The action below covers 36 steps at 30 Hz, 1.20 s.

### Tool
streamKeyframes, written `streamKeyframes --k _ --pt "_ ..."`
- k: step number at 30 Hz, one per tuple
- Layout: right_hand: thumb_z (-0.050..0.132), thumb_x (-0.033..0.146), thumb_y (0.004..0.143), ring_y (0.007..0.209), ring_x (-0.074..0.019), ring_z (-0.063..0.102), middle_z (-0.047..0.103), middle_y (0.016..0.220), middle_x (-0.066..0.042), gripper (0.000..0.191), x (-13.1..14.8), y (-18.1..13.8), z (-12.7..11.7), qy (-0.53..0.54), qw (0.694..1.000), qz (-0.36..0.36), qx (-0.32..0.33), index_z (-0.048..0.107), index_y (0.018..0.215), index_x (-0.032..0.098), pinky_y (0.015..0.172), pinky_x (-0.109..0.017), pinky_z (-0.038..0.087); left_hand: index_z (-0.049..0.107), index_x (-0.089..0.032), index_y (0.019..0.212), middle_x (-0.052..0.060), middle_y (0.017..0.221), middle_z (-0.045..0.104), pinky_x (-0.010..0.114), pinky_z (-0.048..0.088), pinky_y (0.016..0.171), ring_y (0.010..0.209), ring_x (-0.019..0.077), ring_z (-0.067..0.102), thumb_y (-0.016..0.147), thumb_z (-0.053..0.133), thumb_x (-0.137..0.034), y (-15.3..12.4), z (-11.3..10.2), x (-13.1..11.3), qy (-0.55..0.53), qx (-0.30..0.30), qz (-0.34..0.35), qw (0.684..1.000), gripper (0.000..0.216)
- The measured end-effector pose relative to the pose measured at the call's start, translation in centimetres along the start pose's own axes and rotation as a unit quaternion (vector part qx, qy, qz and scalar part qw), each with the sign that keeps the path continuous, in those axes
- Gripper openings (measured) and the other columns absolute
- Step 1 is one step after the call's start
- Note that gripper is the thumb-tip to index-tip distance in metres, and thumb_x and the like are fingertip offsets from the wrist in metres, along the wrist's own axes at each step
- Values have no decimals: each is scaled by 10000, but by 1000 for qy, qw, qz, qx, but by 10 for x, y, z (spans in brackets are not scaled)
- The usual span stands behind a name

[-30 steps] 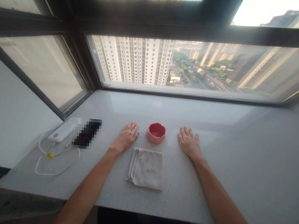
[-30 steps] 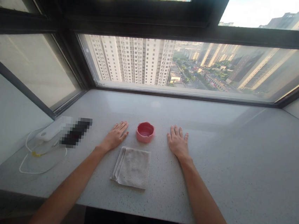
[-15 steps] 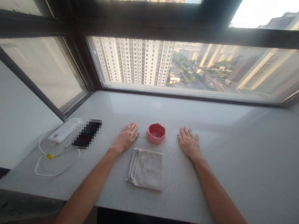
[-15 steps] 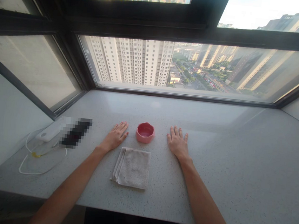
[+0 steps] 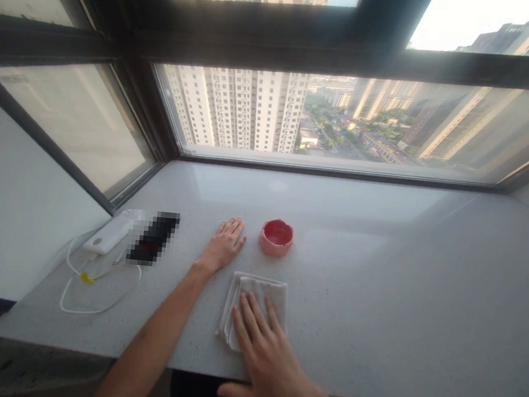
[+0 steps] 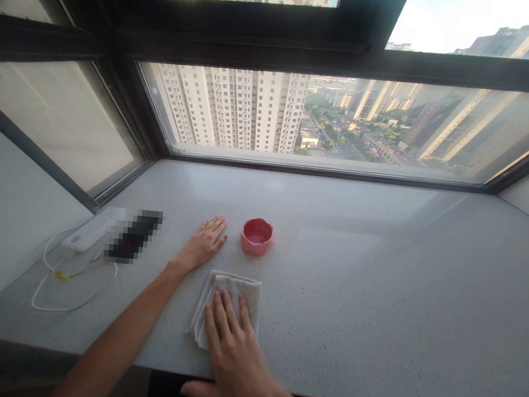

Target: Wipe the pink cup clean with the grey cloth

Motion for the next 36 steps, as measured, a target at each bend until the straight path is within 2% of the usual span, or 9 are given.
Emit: streamKeyframes --k 6,8,11,13,17,21,26,30,36 --pt "547 210 1101 1450 -301 678 704 1540 -107 639 19 -44 -21 66 987 -55 -133 423 1728 215 1218 -470 575 399 -140 1721 123 1825 346 501 229 1434 1725 275 287 1155 288 -454 0 0 -1 -2 3 0 1000 657" --pt "493 352 1154 1256 -283 802 810 1386 -95 467 -19 -42 -51 209 968 54 -129 637 1586 247 1048 -387 674 397 -144 1723 120 1826 344 493 223 1436 1726 271 282 1155 287 -459 0 0 -1 -5 3 0 1000 659" --pt "404 638 1145 844 -305 856 880 996 -124 655 -98 -42 -91 386 851 329 -134 817 1332 166 681 -360 693 391 -133 1724 128 1826 342 494 215 1437 1729 274 274 1153 290 -463 0 0 -2 -8 2 0 1000 667" --pt "460 729 1095 842 -319 841 869 990 -133 731 -136 -36 -131 385 798 398 -237 786 1380 140 658 -374 676 386 -124 1724 132 1826 340 500 218 1435 1728 278 277 1154 284 -465 0 1 -2 -9 3 1 1000 672" --pt "431 548 1154 1416 -342 683 739 1491 -141 576 -151 18 -176 164 881 236 -376 655 1559 206 1144 -514 592 398 -146 1719 126 1823 353 493 217 1433 1725 274 285 1154 288 -461 0 0 -1 -7 0 2 1000 656" --pt "437 342 1147 1664 -342 408 479 1748 -190 550 -143 81 -108 -15 977 110 -182 546 1644 134 1352 -568 375 422 -151 1706 139 1811 380 499 231 1428 1719 283 304 1153 310 -443 1 -2 -2 -3 -2 -1 1000 635" --pt "676 277 1012 1696 -388 325 343 1800 -259 816 -164 100 -70 -94 984 140 -58 355 1723 39 1360 -548 359 429 -131 1698 155 1805 388 514 261 1416 1715 294 312 1157 316 -441 0 -3 -4 -8 -4 4 1000 634" --pt "659 138 939 1623 -417 447 509 1682 -322 692 -170 106 -76 -65 981 172 -64 521 1602 -3 1313 -533 393 440 -129 1692 170 1801 390 535 255 1415 1714 306 313 1155 333 -431 1 -3 -3 -23 -10 5 1000 625" --pt "606 78 901 957 -322 758 816 957 -226 188 -169 99 -75 7 970 218 -109 789 938 103 938 -407 554 401 -98 1702 192 1808 368 556 218 1423 1720 314 294 1154 335 -395 -3 -14 -10 -58 -32 13 998 627"
Point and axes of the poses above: each hand's wrist, its own y-axis towards the middle knuckle, its own z-axis out of the palm, x = y × z, the point moved 9 cm from there along y, towards the middle knuckle
